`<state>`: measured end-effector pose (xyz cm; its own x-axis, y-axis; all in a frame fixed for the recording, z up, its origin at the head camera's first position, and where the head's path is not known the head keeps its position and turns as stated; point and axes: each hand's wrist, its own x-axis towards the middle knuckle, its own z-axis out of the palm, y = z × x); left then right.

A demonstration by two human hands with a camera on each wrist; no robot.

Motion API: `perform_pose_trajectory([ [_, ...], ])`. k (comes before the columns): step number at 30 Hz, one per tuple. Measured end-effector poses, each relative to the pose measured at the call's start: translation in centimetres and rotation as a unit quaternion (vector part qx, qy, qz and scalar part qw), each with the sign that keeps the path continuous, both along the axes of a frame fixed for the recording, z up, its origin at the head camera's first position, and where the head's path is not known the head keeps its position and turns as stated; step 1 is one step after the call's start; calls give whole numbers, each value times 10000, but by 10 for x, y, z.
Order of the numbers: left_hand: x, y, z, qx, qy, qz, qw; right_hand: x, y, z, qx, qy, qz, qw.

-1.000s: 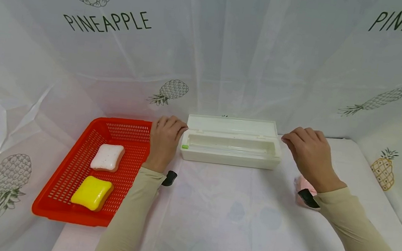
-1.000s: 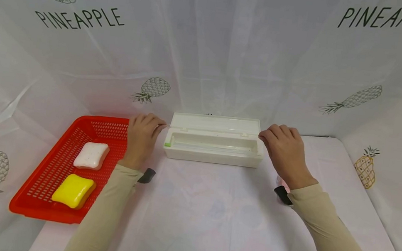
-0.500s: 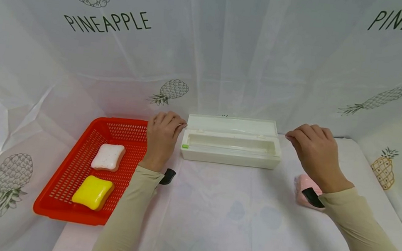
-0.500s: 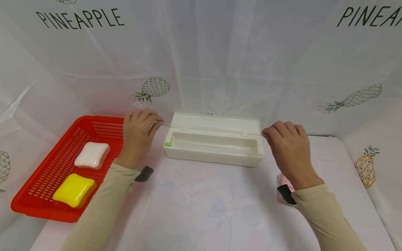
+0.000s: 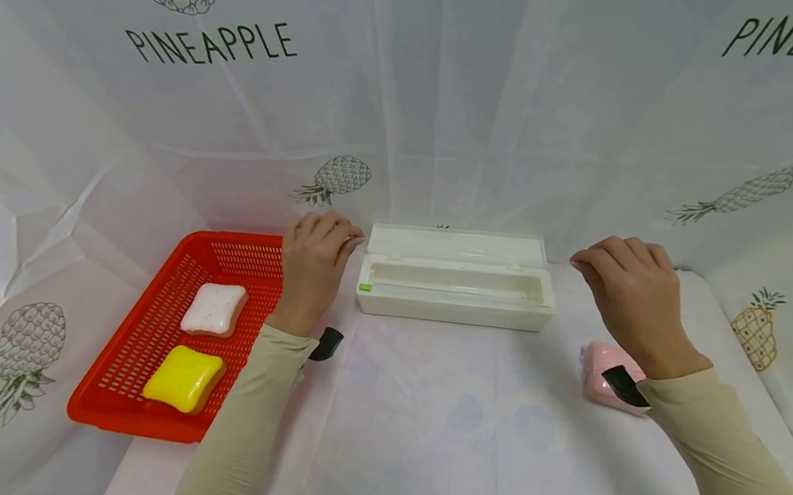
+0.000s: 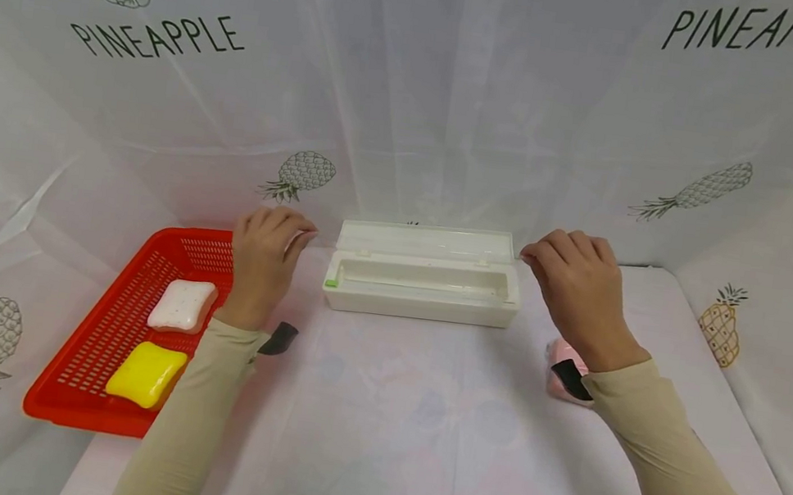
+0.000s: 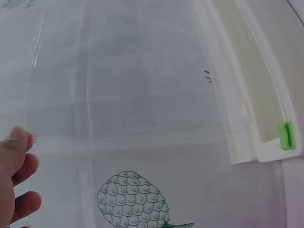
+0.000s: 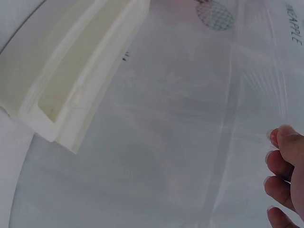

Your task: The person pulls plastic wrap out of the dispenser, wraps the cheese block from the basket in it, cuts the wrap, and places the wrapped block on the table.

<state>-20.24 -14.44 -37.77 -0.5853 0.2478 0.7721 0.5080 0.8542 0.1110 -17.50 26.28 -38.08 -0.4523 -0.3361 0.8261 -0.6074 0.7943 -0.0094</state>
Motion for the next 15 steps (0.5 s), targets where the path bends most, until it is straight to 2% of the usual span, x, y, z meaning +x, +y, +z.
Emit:
perform_pose_trajectory([
  [15, 6, -1, 18, 114, -27, -31, 9999, 2, 0, 16, -145, 91, 42, 9998],
])
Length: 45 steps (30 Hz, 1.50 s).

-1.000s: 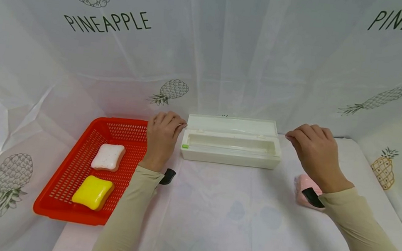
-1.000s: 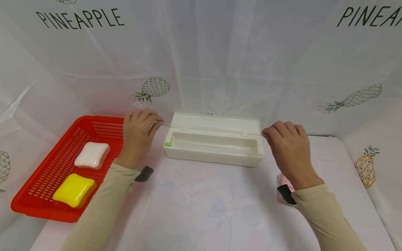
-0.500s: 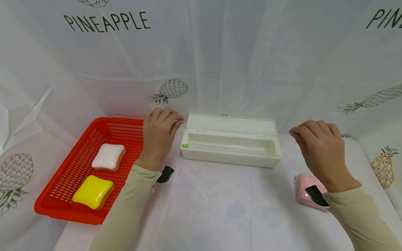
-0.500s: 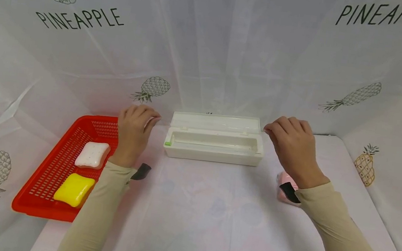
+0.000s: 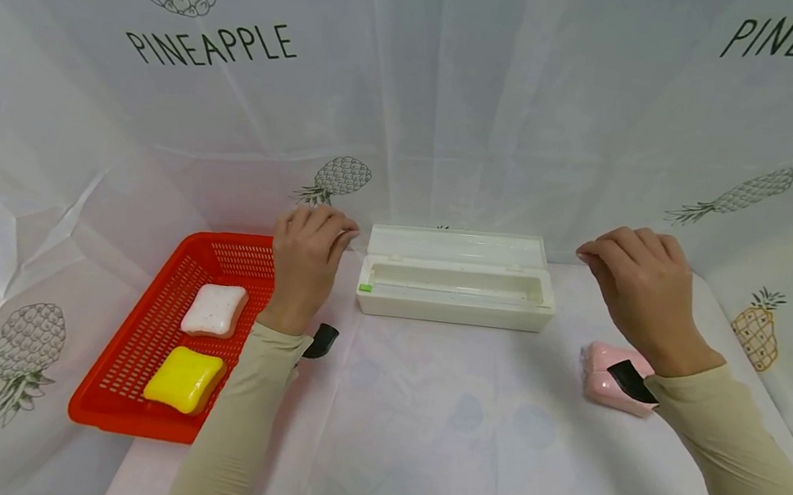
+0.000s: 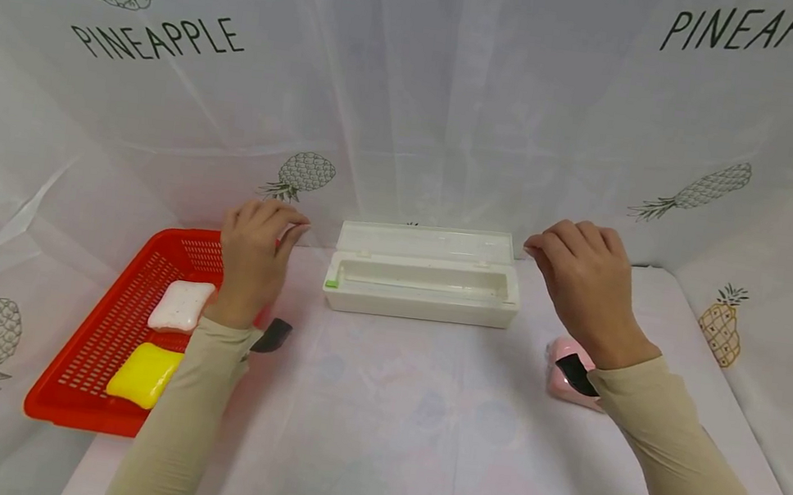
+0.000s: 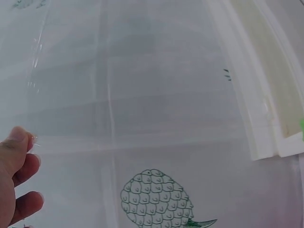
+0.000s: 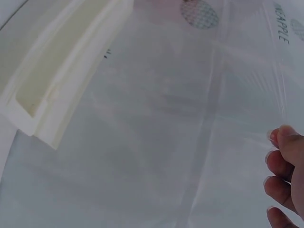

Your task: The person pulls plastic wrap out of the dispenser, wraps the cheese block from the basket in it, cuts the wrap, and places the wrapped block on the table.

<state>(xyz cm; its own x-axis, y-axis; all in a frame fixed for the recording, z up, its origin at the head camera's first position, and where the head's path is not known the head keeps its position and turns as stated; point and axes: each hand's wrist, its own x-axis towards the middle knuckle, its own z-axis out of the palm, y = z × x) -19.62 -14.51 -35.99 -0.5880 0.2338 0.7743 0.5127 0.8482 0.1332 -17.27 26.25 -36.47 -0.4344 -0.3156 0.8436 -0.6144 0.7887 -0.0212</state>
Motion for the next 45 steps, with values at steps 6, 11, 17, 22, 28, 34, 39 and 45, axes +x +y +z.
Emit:
perform_pose_trajectory([
  [6, 3, 1, 8, 7, 120, -49, 9999, 2, 1, 6, -36, 38, -21, 10000],
  [11, 6, 1, 15, 9, 196, -87, 9998, 5, 1, 11, -28, 77, -35, 10000],
  [17, 9, -1, 20, 31, 248, -117, 9996, 7, 3, 18, 127, 99, -20, 9999],
  [22, 12, -2, 22, 91, 310, -184, 9993, 11, 3, 22, 54, 110, -43, 9999],
  [28, 16, -4, 26, 145, 370, -279, 9988, 16, 3, 26, -12, 133, 4, 9999],
  [34, 22, -6, 29, 110, 427, -380, 9983, 24, 2, 26, -197, 305, 2, 9993],
  [39, 26, -7, 29, 123, 436, -421, 9981, 30, 0, 26, -281, 361, 41, 9989],
  [45, 34, -8, 29, 120, 433, -483, 9978, 36, 0, 25, -286, 409, 90, 9987],
])
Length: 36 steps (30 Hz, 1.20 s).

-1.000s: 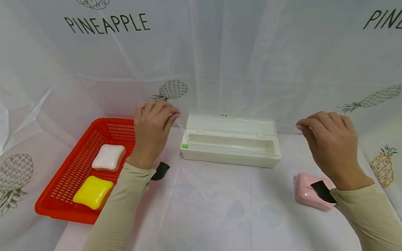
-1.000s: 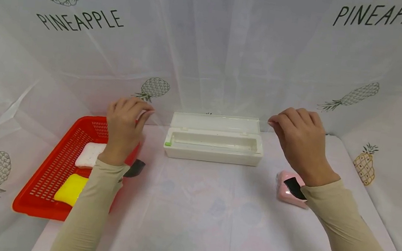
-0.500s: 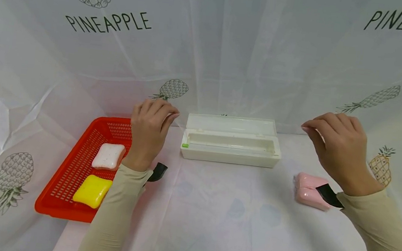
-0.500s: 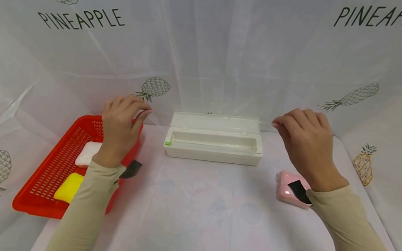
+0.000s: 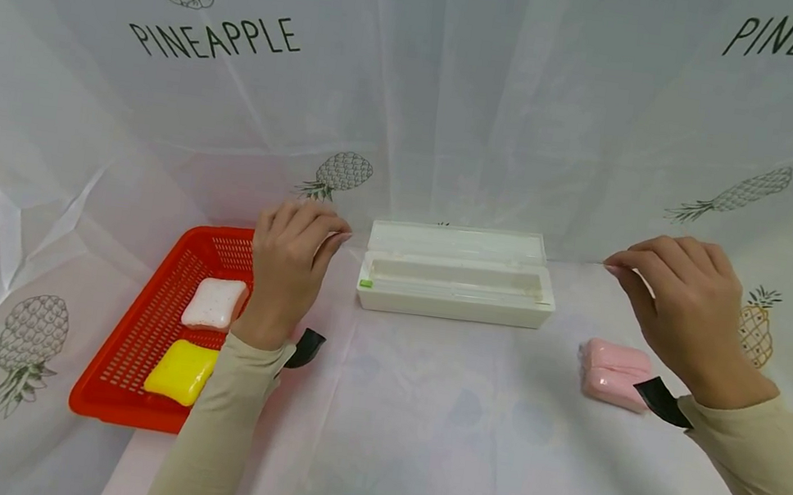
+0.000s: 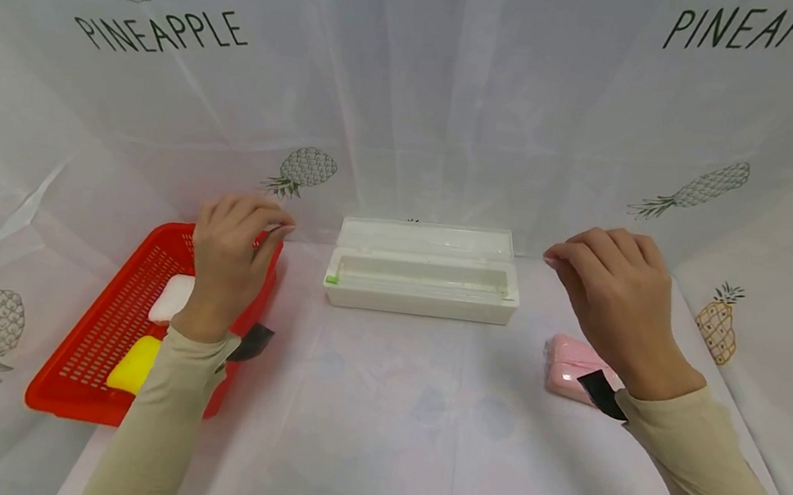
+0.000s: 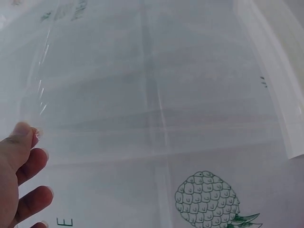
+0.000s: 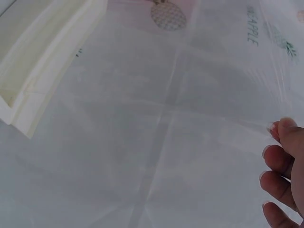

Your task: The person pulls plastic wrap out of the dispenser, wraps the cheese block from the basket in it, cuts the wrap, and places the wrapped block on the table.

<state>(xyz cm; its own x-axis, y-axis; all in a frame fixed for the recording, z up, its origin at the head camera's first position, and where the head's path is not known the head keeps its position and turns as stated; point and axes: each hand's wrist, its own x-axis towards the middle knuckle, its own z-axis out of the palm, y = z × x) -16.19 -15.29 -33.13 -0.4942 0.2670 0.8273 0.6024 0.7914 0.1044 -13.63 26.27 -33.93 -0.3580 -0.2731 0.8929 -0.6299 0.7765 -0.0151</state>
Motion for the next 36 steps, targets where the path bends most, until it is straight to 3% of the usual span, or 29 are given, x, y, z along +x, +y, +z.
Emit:
perform_pose_trajectory([
  [5, 13, -1, -4, 79, -58, -75, 9999, 10, 0, -5, -14, 70, 167, 9998],
  [9, 30, -2, -12, 134, -396, -319, 9986, 24, 1, -13, 40, 50, 322, 9995],
  [13, 48, -7, -26, 138, -761, -704, 9945, 42, 5, -24, 187, -128, 599, 9979],
  [16, 61, -13, -42, 49, -988, -1046, 9896, 55, 7, -37, 336, -339, 1031, 9935],
  [18, 69, -18, -55, -75, -1199, -1286, 9844, 63, 9, -48, 503, -507, 1347, 9883],
  [22, 86, -30, -85, -313, -1971, -1557, 9674, 80, 9, -78, 847, -870, 1664, 9786],
  [25, 98, -37, -109, -461, -2585, -1511, 9530, 90, 7, -104, 1037, -1134, 1707, 9733],
  [29, 110, -42, -137, -654, -3067, -1395, 9392, 100, 4, -135, 1114, -1355, 1809, 9677],
  [32, 116, -43, -150, -770, -3318, -1319, 9309, 107, 3, -152, 1128, -1637, 1859, 9623],
  [36, 121, -43, -156, -979, -3498, -1260, 9231, 113, 2, -166, 1123, -1883, 1818, 9586],
])
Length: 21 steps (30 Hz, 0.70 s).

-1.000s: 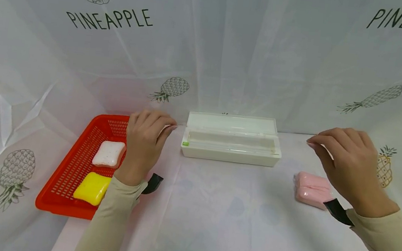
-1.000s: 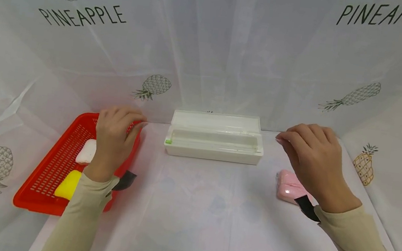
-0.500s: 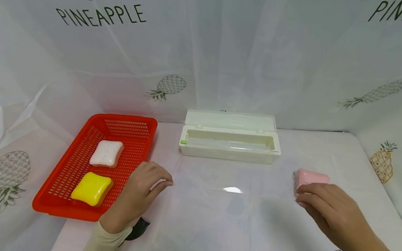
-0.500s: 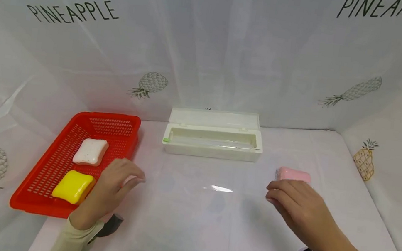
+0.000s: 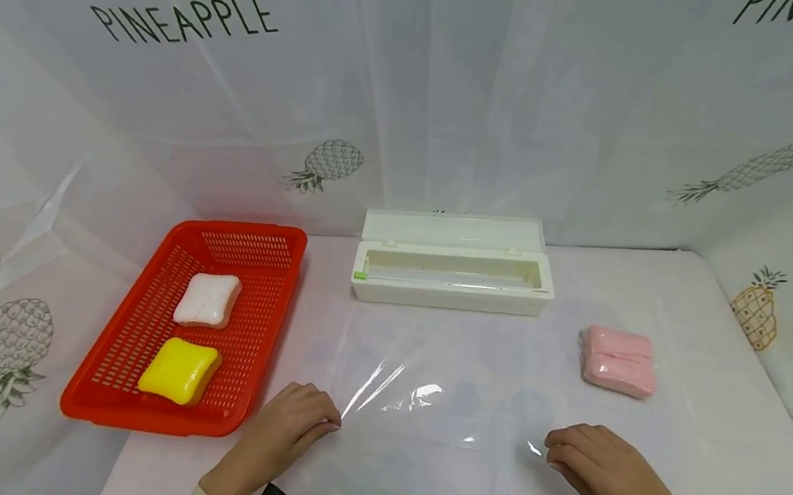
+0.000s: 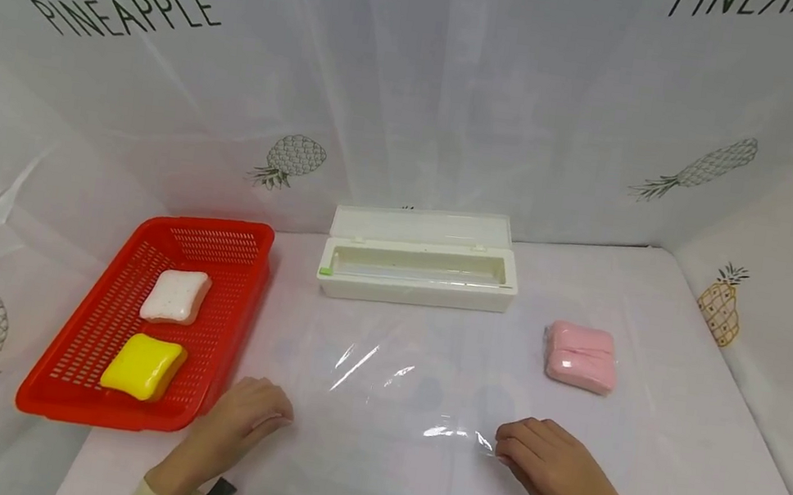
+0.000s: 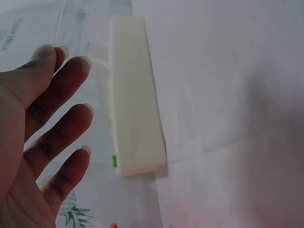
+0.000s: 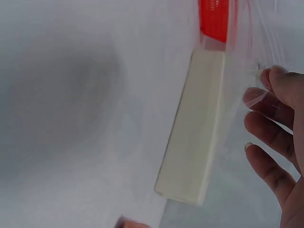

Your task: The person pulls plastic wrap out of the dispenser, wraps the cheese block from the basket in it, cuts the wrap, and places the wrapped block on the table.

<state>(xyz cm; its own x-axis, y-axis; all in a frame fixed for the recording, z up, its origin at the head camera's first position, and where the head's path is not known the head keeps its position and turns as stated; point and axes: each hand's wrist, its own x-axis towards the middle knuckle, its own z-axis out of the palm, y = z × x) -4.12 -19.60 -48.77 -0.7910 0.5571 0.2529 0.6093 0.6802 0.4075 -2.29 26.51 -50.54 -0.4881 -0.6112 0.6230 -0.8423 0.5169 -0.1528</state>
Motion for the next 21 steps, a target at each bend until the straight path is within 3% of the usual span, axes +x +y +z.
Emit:
perform_pose_trajectory([
  [4, 2, 1, -9, -283, 293, -220, 9989, 2, -1, -10, -25, 59, -61, 10000],
  [11, 5, 6, -23, -826, 751, -461, 9927, 6, 1, -30, 361, 77, -323, 9988],
  [21, 4, 12, -44, -2196, 1355, -802, 9628, 4, -2, -59, 566, 490, -420, 9963],
])
